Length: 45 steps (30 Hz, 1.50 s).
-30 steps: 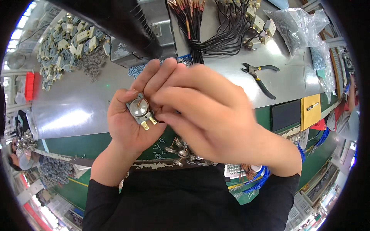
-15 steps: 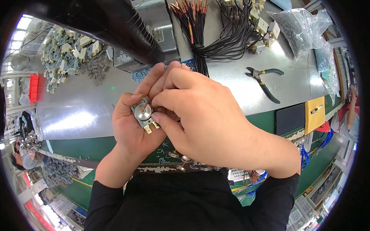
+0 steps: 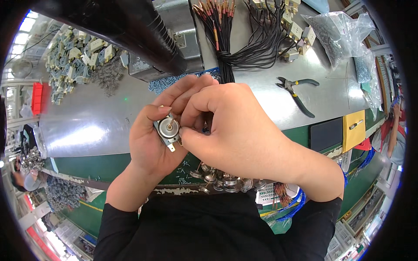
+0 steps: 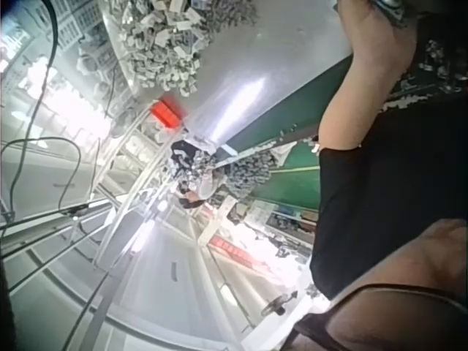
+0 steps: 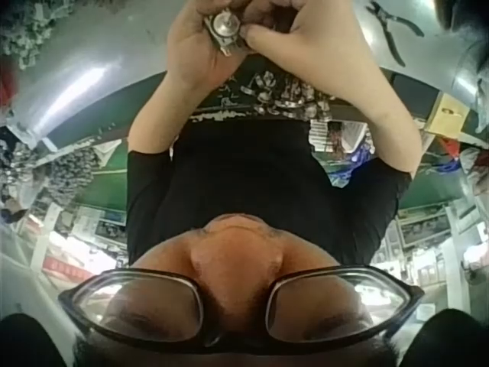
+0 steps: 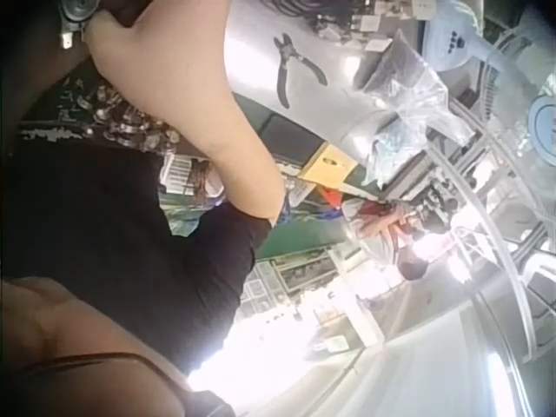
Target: Manually assembling electronic components onto metal mounting plates, including wiring and fastening screws.
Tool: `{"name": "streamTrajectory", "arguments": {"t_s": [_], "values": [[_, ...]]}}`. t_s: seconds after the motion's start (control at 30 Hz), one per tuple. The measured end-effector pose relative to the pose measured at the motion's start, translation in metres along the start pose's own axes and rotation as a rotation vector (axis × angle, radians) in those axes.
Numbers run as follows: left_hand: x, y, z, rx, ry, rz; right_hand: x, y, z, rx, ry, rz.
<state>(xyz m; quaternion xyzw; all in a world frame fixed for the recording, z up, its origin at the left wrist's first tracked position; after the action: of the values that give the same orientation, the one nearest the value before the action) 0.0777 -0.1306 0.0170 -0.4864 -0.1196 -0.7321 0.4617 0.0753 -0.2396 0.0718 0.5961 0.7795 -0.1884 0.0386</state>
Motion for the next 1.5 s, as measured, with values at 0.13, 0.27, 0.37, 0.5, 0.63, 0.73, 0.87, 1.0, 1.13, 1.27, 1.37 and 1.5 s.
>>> {"name": "streamTrajectory", "arguments": {"t_s": [0.13, 0.27, 0.37, 0.5, 0.63, 0.73, 0.87, 1.0, 1.13, 1.27, 1.37, 1.5], "values": [[-0.003, 0.000, -0.001, -0.029, -0.009, 0.015, 0.002, 0.002, 0.003, 0.039, 0.059, -0.023], [-0.003, 0.001, 0.001, -0.019, 0.031, -0.005, 0.005, 0.006, 0.005, 0.010, 0.051, -0.098], [-0.005, 0.001, 0.002, -0.023, 0.037, -0.006, 0.007, 0.007, 0.008, 0.062, 0.131, -0.134], [-0.004, 0.001, 0.000, -0.048, 0.001, 0.019, 0.004, 0.007, 0.006, -0.001, 0.088, -0.118], [-0.007, 0.001, -0.002, -0.066, -0.075, 0.008, 0.005, 0.008, 0.015, 0.082, 0.146, -0.149], [-0.008, 0.001, -0.003, -0.074, -0.059, 0.016, 0.006, 0.009, 0.019, 0.065, 0.156, -0.149], [-0.009, 0.000, -0.005, -0.104, -0.115, 0.031, 0.005, 0.009, 0.017, 0.027, 0.163, -0.149], [-0.009, 0.001, -0.005, -0.095, -0.101, 0.021, 0.003, 0.010, 0.019, 0.002, 0.222, -0.137], [-0.008, 0.002, -0.002, -0.066, -0.033, 0.045, 0.004, 0.014, 0.021, 0.040, 0.228, -0.227], [-0.007, 0.003, -0.004, -0.082, -0.061, 0.060, 0.003, 0.016, 0.023, 0.042, 0.201, -0.236], [-0.008, 0.004, -0.006, -0.089, -0.028, 0.058, 0.003, 0.017, 0.025, 0.053, 0.188, -0.241], [-0.005, 0.004, -0.006, -0.058, 0.018, 0.076, 0.003, 0.016, 0.025, 0.056, 0.133, -0.230]]}}
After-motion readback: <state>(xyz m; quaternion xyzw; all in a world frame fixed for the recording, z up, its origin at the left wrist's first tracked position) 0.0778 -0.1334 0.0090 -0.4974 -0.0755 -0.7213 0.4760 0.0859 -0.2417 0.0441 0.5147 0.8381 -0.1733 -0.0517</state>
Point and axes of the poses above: each hand's wrist, its own y-axis towards the middle knuckle, its own x-axis out of the palm, z = x × y, the point moved 8 cm from there along y, towards the middle knuckle, and after that the axes turned 3 degrees about z, right-handed, at the moved point
